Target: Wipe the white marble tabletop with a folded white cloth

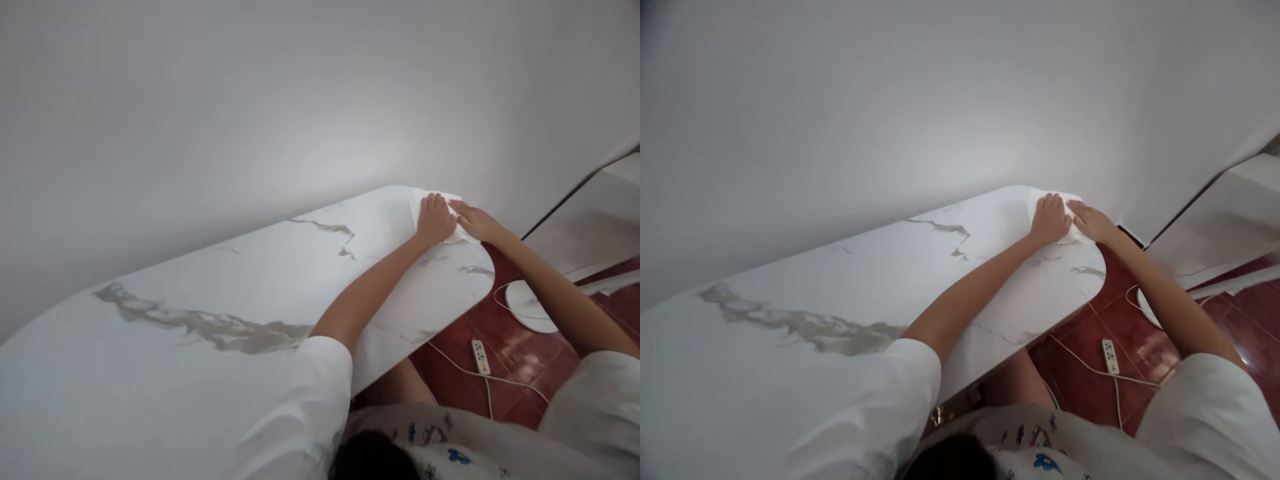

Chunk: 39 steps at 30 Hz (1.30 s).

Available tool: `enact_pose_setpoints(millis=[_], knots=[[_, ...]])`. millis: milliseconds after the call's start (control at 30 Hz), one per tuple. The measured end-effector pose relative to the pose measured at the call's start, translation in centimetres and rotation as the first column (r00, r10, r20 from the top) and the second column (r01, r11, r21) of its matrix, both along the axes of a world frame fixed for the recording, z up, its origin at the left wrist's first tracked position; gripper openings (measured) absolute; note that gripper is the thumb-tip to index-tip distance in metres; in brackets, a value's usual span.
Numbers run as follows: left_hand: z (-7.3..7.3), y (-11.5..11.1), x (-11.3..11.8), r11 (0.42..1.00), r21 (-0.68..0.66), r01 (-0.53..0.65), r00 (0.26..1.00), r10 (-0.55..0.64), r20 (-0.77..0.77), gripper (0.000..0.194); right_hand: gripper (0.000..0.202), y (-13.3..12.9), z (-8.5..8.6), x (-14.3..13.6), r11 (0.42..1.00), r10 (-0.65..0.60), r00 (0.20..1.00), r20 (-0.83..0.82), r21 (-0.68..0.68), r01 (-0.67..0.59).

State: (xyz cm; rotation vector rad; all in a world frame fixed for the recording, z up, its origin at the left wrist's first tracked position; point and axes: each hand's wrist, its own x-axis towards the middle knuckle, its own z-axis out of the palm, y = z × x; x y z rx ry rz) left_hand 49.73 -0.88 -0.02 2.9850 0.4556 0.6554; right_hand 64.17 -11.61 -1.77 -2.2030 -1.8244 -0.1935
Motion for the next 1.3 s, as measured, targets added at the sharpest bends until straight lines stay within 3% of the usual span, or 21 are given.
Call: enact_pose_setpoints(millis=[100,200,300,400,600,800,900,1000,1133,1233,1300], knots=[[0.1,-4.7,-1.9,0.998,0.010,0.067,0.997,-0.067,0.034,0.058,0.056,-5.6,0.5,-2.6,0.999,-0.048,0.996,0.071,-0.015,0.049],[0.3,-8.1,-4.7,0.995,0.019,0.098,0.995,-0.099,0.010,0.059,0.056,-9.5,1.0,-6.3,0.996,-0.090,0.985,0.149,-0.004,0.092],[0.3,-9.5,-8.4,0.992,0.046,0.121,0.992,-0.120,-0.026,0.060,0.056,-11.3,1.2,-10.8,0.994,-0.104,0.973,0.206,0.035,0.099],[0.3,-9.2,-13.3,0.992,0.061,0.111,0.991,-0.107,-0.076,0.059,0.055,-10.8,1.2,-15.8,0.996,-0.074,0.977,0.201,0.056,0.064],[0.6,-5.0,-26.5,1.000,0.015,-0.010,0.983,0.012,-0.182,0.061,0.058,-5.1,1.1,-27.6,0.994,0.084,0.994,0.066,0.068,-0.088],[1.6,-1.3,-43.3,0.979,-0.038,-0.200,0.939,0.180,-0.294,0.059,0.063,0.7,0.2,-42.0,0.939,0.335,0.935,-0.114,0.127,-0.320],[2.1,-1.2,-51.7,0.936,-0.021,-0.350,0.888,0.325,-0.327,0.059,0.063,2.8,0.5,-49.4,0.874,0.486,0.854,-0.187,0.086,-0.478],[2.0,-1.4,-58.3,0.850,0.001,-0.526,0.794,0.492,-0.358,0.060,0.065,5.1,1.4,-56.0,0.805,0.577,0.785,-0.226,-0.010,-0.594],[1.3,0.4,-63.5,0.705,0.045,-0.707,0.653,0.677,-0.340,0.059,0.062,9.3,2.3,-62.1,0.752,0.641,0.740,-0.204,-0.030,-0.659],[1.0,3.6,-64.9,0.641,0.072,-0.764,0.595,0.743,-0.305,0.058,0.061,13.4,2.2,-64.2,0.742,0.658,0.734,-0.169,-0.021,-0.670],[1.0,6.2,-65.1,0.631,0.083,-0.771,0.587,0.756,-0.290,0.058,0.061,16.4,2.0,-64.7,0.748,0.654,0.740,-0.159,-0.009,-0.663]])
